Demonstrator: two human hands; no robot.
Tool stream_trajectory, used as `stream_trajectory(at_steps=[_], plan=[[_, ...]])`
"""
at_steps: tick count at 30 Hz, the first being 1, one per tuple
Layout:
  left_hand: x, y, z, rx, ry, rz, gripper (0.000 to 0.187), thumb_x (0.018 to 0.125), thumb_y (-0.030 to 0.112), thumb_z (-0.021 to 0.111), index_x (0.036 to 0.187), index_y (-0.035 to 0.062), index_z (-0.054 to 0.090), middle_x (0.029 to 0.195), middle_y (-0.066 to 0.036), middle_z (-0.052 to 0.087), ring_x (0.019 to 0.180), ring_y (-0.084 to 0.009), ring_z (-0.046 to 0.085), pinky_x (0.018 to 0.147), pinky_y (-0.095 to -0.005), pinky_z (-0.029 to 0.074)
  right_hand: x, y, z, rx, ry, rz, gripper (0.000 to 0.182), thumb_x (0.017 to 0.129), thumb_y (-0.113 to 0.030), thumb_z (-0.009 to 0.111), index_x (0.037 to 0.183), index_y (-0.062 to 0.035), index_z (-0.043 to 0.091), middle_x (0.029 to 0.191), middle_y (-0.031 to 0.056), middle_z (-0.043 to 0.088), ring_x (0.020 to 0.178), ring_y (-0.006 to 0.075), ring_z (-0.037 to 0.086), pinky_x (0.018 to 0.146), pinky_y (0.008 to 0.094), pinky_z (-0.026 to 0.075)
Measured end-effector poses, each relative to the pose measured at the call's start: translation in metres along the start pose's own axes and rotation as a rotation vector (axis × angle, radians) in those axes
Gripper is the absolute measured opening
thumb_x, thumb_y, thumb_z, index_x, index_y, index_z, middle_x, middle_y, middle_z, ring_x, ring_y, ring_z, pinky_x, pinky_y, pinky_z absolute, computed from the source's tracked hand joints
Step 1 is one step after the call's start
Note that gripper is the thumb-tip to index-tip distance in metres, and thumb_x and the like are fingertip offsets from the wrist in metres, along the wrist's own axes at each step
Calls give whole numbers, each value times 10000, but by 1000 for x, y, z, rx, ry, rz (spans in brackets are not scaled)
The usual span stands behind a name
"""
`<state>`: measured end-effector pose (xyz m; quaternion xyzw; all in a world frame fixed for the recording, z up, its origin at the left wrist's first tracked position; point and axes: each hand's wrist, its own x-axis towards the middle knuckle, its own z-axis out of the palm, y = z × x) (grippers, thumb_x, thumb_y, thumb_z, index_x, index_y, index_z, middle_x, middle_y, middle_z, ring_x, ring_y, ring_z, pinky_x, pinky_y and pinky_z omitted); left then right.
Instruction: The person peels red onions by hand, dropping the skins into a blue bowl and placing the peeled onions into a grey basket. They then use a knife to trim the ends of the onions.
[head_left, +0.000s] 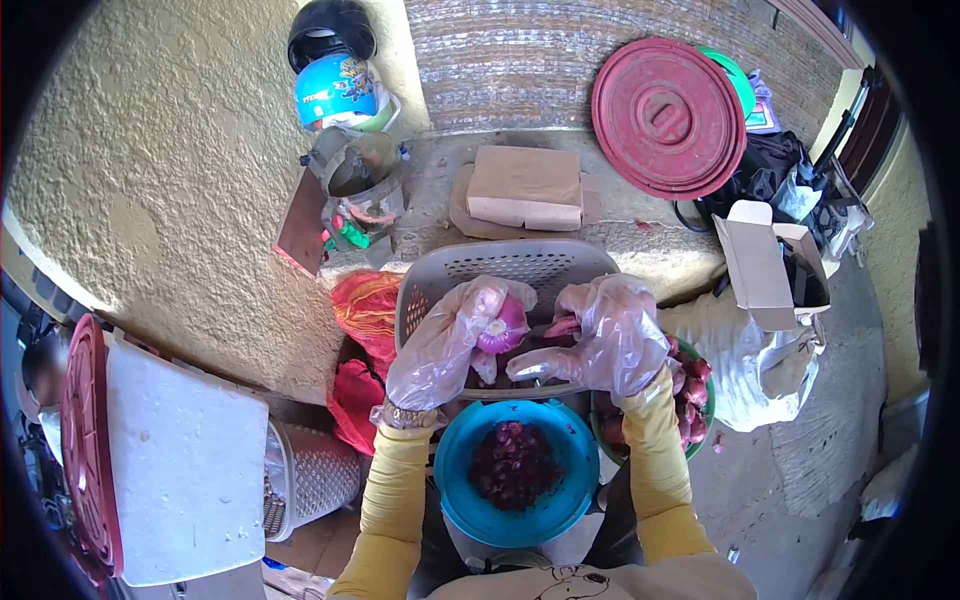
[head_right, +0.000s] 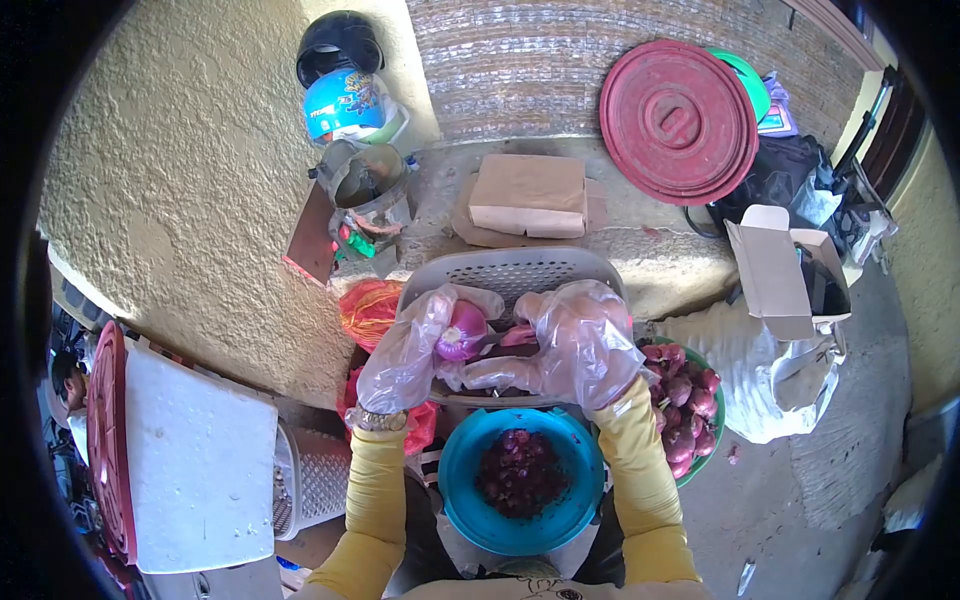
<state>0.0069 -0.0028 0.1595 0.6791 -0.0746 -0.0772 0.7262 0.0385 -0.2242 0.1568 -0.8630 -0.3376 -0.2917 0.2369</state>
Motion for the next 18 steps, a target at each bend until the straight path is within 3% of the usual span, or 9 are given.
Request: stream_trajectory(at_steps=[9,15,17,18], plan=[[0,-3,7,-31,34,10,457,1086,477,521,1164,52,670,849,24,582,643,-34,511,547,-187,453,0,3,5,32,-89,45,691,645,-748,823,807,-101,644,641,115,608,658,351,650,669,453,507],[0,-5,7,-137,-1,-35,438,1079,470,543,1163,58,666,845,23,577,627,-41,511,556,-189,457,-4,3,12,15,39,16,662,681,-724,823,798,-89,682,615,109,613,625,352,645,672,448,513],[1,-8,6,-117,2,-18,450,1075,479,547,1172,56,666,866,16,591,626,-42,515,556,-189,460,-4,3,15,87,12,45,649,596,-646,910,835,-77,707,626,-12,667,606,270,653,676,404,525],[2,-9,6,-98,5,-1,463,1072,489,551,1180,54,665,887,9,605,625,-43,519,556,-189,463,-5,3,15,87,12,46,649,596,-646,910,835,-77,707,626,-12,667,606,270,653,676,404,525]])
